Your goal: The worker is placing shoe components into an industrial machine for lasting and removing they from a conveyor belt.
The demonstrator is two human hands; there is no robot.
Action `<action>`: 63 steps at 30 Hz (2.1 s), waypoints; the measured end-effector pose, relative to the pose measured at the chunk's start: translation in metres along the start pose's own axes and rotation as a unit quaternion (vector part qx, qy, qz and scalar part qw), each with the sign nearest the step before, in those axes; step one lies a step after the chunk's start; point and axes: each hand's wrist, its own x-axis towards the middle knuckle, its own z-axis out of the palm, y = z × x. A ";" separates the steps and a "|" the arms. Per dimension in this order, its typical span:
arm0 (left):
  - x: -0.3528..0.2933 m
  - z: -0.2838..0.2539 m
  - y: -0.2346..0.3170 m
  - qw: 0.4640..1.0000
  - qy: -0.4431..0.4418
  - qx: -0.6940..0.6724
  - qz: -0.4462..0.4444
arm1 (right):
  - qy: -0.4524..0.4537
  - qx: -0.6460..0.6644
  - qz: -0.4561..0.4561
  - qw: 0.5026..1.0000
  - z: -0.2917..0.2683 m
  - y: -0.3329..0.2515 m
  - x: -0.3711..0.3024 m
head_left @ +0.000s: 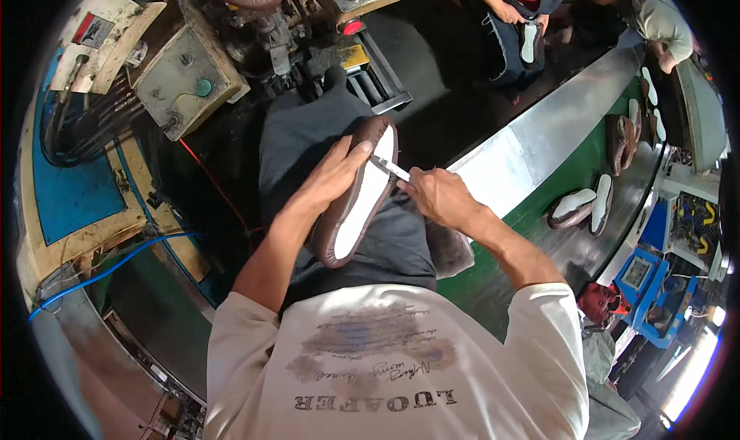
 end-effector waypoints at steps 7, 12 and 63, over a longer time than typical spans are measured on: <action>0.004 0.004 -0.020 0.966 0.099 0.231 0.059 | 0.195 0.186 0.000 0.963 -0.017 -0.015 -0.008; -0.013 -0.008 -0.028 0.987 0.039 0.145 0.056 | 0.045 0.023 -0.014 0.999 0.009 -0.006 0.025; -0.430 -0.406 -0.394 0.593 0.485 0.414 -0.492 | 0.057 0.238 0.244 0.939 0.048 -0.063 0.041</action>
